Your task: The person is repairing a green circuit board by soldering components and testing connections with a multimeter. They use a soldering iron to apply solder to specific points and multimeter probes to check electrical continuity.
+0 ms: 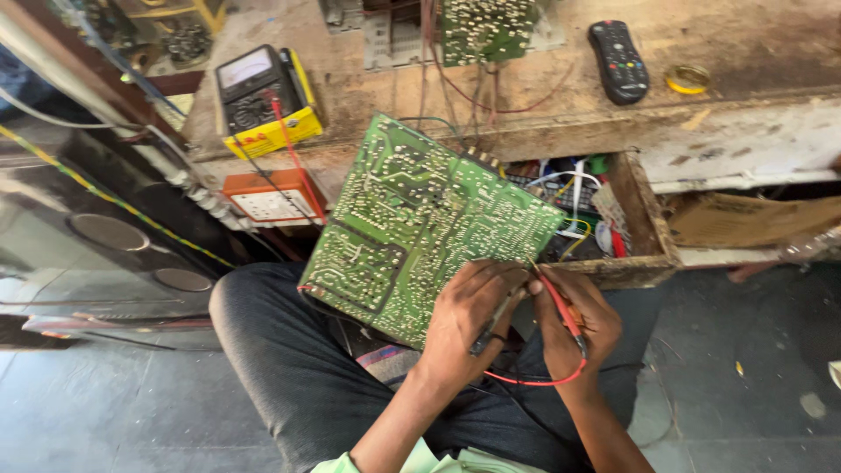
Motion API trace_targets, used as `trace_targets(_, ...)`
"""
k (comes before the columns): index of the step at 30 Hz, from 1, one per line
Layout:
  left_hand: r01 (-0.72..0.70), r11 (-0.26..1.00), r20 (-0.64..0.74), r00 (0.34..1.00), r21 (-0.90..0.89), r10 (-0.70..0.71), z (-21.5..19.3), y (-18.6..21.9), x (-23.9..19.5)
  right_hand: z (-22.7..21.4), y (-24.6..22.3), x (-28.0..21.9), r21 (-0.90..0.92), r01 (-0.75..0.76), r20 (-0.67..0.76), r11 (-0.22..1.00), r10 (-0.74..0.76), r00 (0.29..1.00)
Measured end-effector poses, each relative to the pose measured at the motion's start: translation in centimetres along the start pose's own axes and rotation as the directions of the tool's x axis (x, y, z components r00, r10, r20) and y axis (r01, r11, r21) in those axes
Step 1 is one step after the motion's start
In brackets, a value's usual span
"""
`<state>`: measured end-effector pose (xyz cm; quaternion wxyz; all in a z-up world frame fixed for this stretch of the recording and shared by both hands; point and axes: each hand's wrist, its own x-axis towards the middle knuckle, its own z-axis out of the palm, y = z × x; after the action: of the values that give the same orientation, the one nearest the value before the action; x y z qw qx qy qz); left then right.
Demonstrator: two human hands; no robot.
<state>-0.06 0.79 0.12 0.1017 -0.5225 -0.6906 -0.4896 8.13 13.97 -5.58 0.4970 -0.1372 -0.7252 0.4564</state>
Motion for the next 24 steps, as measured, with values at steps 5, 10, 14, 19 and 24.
trace_targets(5, -0.087, 0.996, -0.014, 0.996, 0.009, 0.087, -0.3, -0.1, -0.2, 0.0, -0.6, 0.0, -0.011, 0.033, 0.029, 0.999, -0.033, 0.999)
trace_targets(10, -0.043, 0.999, 0.004, 0.999, -0.008, 0.043, -0.2, -0.3, -0.6, 0.1, -0.4, -0.1, 0.019, 0.025, 0.035, 1.000, -0.026, 0.999)
trace_targets(14, -0.037, 0.999, 0.004, 0.999, -0.011, 0.037, -0.4, -0.3, -0.6, 0.4, -0.6, 0.1, 0.009, 0.028, 0.030, 1.000, -0.028, 0.999)
trace_targets(19, -0.052, 0.998, -0.003, 0.999, -0.017, 0.052, -0.3, -0.3, -0.5, 0.3, -0.5, -0.1, 0.012, 0.033, 0.015, 0.999, -0.034, 0.999)
trace_targets(24, 0.059, 0.998, -0.048, 0.997, -0.008, -0.059, -1.7, -0.9, -0.7, 0.1, 2.4, -2.7, 0.324, -0.104, -0.077, 0.940, 0.136, 0.988)
